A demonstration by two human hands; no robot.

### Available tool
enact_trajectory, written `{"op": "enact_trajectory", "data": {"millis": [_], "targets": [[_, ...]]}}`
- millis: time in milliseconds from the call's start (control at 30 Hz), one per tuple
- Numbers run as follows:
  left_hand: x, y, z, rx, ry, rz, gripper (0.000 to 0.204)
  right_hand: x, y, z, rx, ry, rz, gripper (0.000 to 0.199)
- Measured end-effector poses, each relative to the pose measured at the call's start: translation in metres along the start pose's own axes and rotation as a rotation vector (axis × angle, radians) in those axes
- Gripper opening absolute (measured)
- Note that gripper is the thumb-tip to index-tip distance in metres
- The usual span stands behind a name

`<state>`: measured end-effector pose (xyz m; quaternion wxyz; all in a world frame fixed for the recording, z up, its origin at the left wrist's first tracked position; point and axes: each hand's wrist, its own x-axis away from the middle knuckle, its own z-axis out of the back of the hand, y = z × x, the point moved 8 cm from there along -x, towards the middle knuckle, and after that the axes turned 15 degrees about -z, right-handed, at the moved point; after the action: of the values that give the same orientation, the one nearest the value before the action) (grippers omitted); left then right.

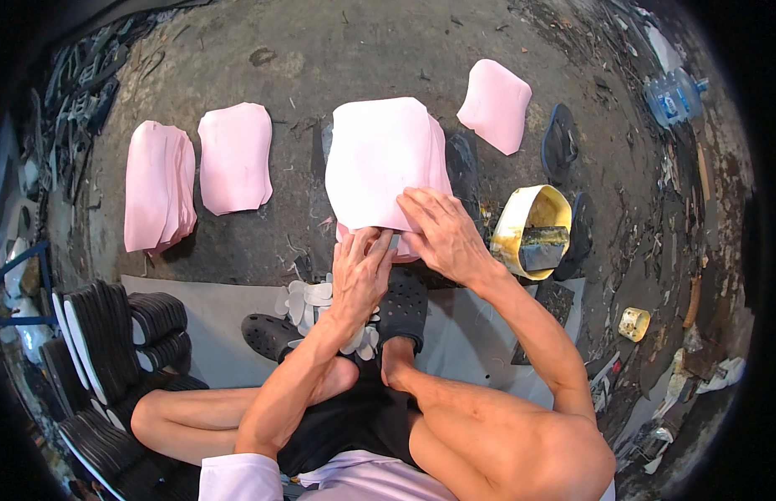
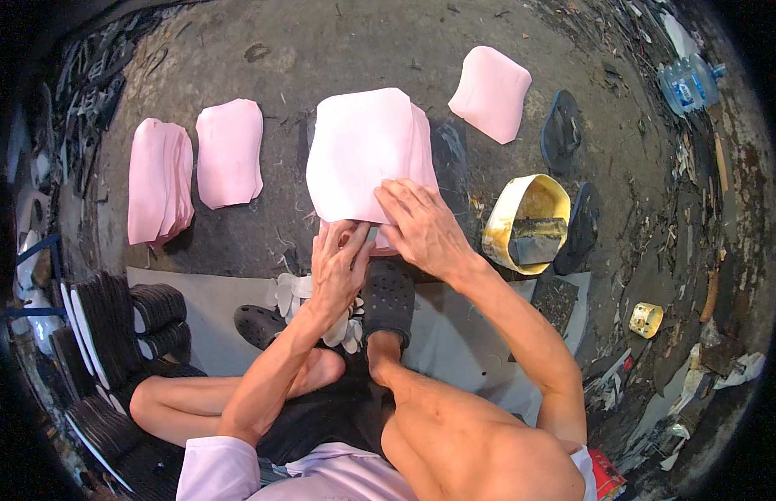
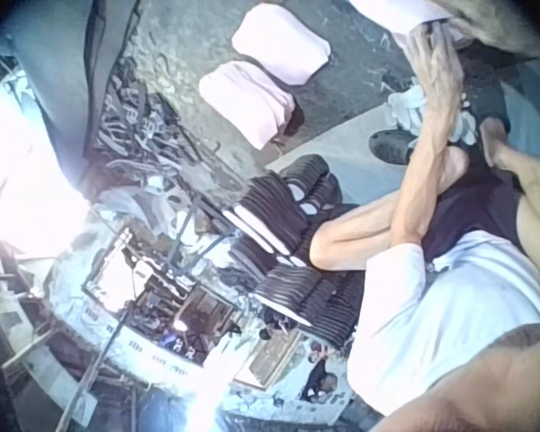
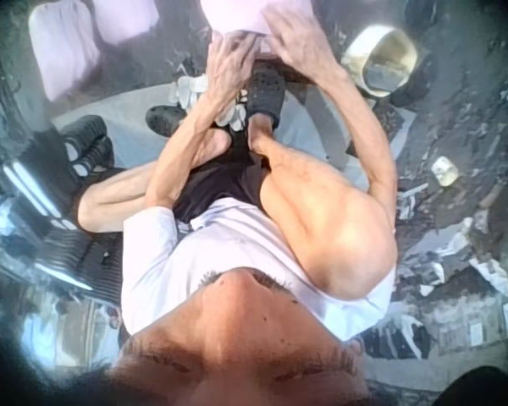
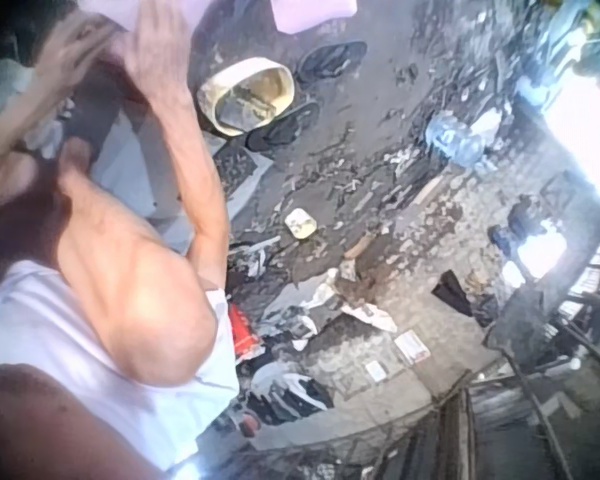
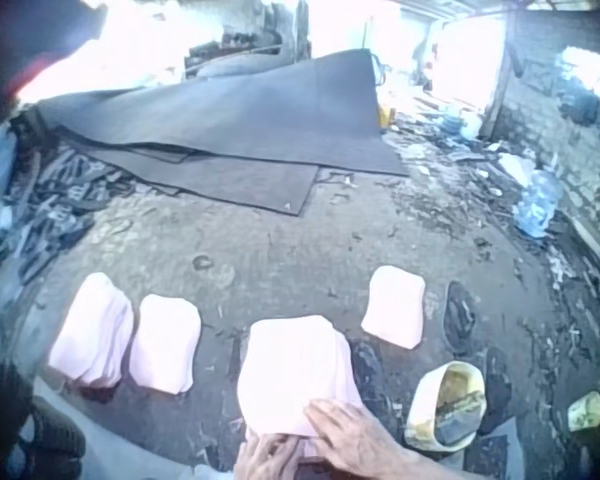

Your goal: The person sits on the floor and repeatedly picks up pink foam insoles and grey insole inserts. They insert the grey piece into the pink foam and place the assembled unit into a growing stack.

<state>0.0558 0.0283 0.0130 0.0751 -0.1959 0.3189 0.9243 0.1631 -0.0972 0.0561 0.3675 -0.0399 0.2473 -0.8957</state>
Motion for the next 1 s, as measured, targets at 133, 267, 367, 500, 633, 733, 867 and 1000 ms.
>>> {"op": "enact_trajectory", "data": {"millis": [133,267,367,500,633,733,867,1000], "targets": [[-0.007,0.004,-0.007,-0.060,0.025,0.041,0.040,-0.016,0.010,0.003,-0.063,0.057,-0.025,0.031],[-0.035,0.003,-0.007,-0.129,0.055,0.071,0.047,-0.056,0.025,0.040,-0.327,0.059,-0.328,0.026],[-0.047,-0.008,-0.014,-0.130,0.040,0.120,0.048,-0.071,0.022,0.057,-0.325,-0.096,-0.413,0.031],[-0.045,-0.009,-0.019,-0.106,0.104,0.100,0.037,-0.039,0.028,0.017,-0.309,0.006,-0.219,0.024],[-0.027,-0.026,-0.029,-0.050,0.151,0.129,0.029,-0.022,0.017,0.003,-0.327,0.057,-0.158,0.017],[-0.030,-0.020,-0.023,-0.036,0.232,0.100,0.031,-0.024,0.021,0.008,-0.330,0.043,-0.154,0.017],[-0.037,-0.013,-0.017,-0.001,0.226,0.188,0.036,-0.041,0.028,0.032,-0.346,0.029,-0.323,0.021],[-0.039,-0.014,-0.018,0.008,0.162,0.190,0.037,-0.051,0.020,0.049,-0.325,0.110,-0.283,0.029]]}}
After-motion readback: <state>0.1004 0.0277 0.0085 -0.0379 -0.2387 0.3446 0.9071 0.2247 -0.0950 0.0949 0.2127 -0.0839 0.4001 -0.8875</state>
